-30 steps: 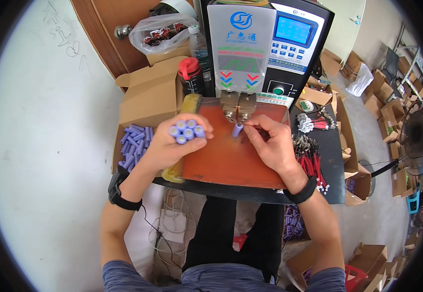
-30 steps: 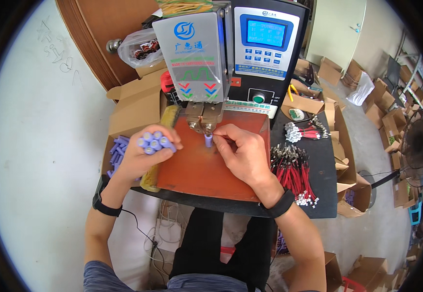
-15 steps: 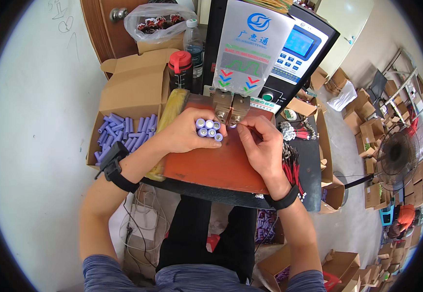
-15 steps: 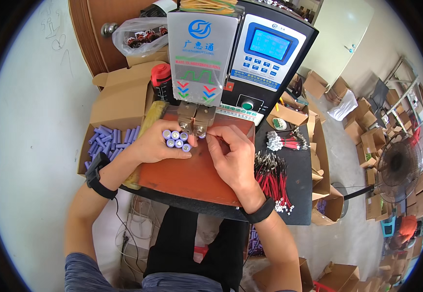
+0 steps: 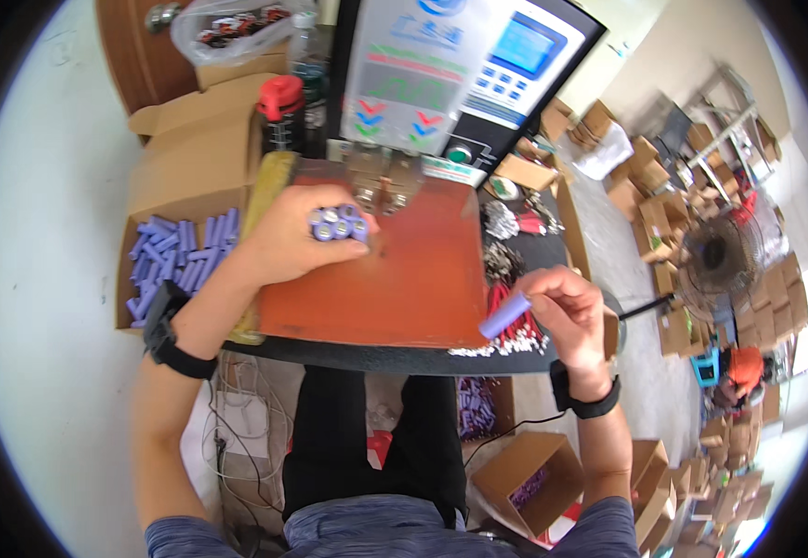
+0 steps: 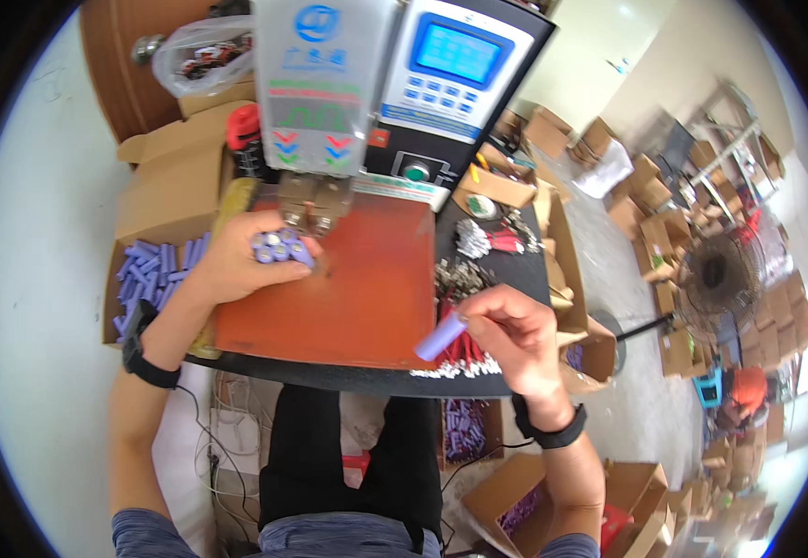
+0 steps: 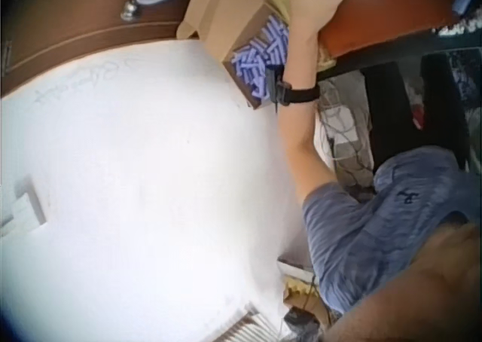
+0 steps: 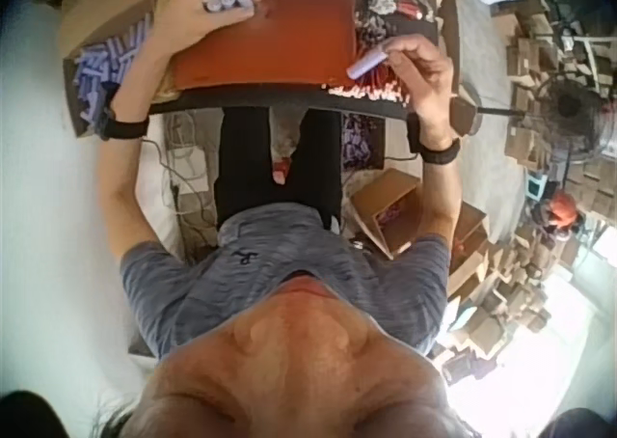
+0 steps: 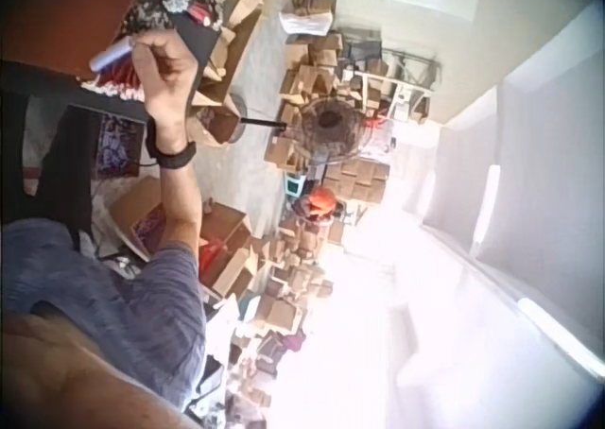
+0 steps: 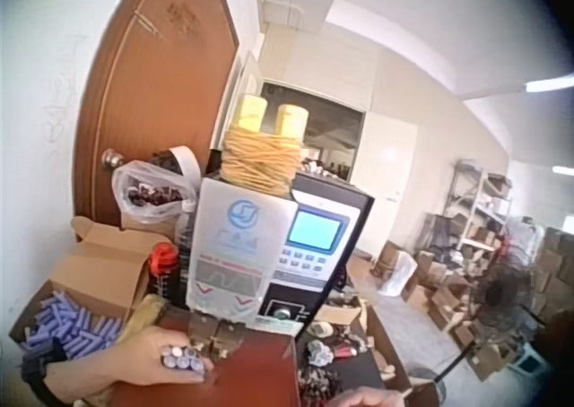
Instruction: Assembling battery cells using a spot welder and connecting wiring components.
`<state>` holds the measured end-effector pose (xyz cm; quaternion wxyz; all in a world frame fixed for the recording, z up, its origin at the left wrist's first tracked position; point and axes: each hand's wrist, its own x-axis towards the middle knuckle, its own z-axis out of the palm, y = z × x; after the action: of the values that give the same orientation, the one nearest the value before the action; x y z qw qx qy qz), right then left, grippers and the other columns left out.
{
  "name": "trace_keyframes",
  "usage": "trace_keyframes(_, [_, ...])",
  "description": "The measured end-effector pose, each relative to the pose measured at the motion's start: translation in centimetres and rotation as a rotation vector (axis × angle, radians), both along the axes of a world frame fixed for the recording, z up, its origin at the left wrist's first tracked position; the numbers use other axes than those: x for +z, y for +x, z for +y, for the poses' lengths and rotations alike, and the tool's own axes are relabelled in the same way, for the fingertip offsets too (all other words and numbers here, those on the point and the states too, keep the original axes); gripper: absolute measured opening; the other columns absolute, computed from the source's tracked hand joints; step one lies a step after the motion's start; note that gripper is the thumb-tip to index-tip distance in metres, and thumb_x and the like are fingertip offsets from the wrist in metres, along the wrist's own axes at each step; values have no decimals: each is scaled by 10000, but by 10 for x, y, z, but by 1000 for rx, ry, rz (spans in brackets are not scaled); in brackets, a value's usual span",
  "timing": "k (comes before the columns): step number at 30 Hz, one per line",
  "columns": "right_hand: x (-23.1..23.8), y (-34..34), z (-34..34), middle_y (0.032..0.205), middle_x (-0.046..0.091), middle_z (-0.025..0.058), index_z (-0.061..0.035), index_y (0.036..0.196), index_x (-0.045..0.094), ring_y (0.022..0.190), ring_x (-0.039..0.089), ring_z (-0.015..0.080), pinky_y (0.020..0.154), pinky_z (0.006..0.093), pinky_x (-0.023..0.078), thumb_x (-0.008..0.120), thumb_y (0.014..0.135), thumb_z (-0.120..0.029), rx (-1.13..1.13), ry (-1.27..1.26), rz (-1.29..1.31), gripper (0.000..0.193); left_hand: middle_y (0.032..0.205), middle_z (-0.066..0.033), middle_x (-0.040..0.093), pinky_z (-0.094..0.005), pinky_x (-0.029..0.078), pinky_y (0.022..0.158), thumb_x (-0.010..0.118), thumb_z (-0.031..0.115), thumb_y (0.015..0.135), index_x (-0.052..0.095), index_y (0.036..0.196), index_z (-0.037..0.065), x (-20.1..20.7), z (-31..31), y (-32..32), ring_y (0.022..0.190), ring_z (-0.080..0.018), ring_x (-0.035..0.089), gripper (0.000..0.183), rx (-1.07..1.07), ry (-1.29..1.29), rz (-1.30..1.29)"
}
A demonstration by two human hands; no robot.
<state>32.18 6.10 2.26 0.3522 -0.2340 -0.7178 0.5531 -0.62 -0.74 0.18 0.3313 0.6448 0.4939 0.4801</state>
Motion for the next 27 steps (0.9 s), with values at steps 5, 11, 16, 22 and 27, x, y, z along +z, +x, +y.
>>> trace_keyframes(5, [1, 122, 6, 895, 663, 43, 14, 910, 650, 817, 586, 90, 739, 222, 461, 614, 876, -10, 94, -229, -491, 55, 901, -39, 680, -251, 494, 748, 750, 44, 748, 656, 932, 12, 4, -3, 1, 834, -92, 627, 209, 14, -22, 21])
trace_keyframes(11, [-39, 164, 15, 795, 671, 26, -53, 918, 686, 738, 584, 67, 656, 253, 467, 666, 836, -155, -44, 156, -1014, 133, 872, -44, 650, -243, 481, 724, 734, 46, 754, 633, 911, -6, 4, 5, 8, 795, -95, 610, 194, -21, -29, -26])
trace_keyframes(16, [-92, 98, 63, 716, 664, 70, -21, 849, 663, 636, 620, 166, 609, 318, 491, 684, 817, -217, -294, 138, -683, 199, 884, -31, 648, -241, 484, 740, 734, 36, 760, 629, 928, 1, 0, 2, 4, 813, -84, 602, 201, -27, -41, -50])
trace_keyframes(22, [-109, 72, 98, 635, 647, 98, 3, 726, 650, 622, 646, 176, 606, 311, 499, 714, 787, -279, -452, 105, -886, 296, 899, -68, 670, -268, 501, 776, 739, 31, 761, 620, 946, -7, 6, 2, 8, 849, -121, 633, 223, -30, -58, -89])
trace_keyframes(27, [-83, 77, 100, 639, 640, 50, 0, 715, 642, 599, 598, 95, 560, 218, 468, 680, 826, -199, -362, -154, -749, 231, 909, -62, 667, -266, 497, 788, 742, 33, 758, 620, 954, -7, 5, 0, 4, 860, -118, 629, 234, -26, -79, -77])
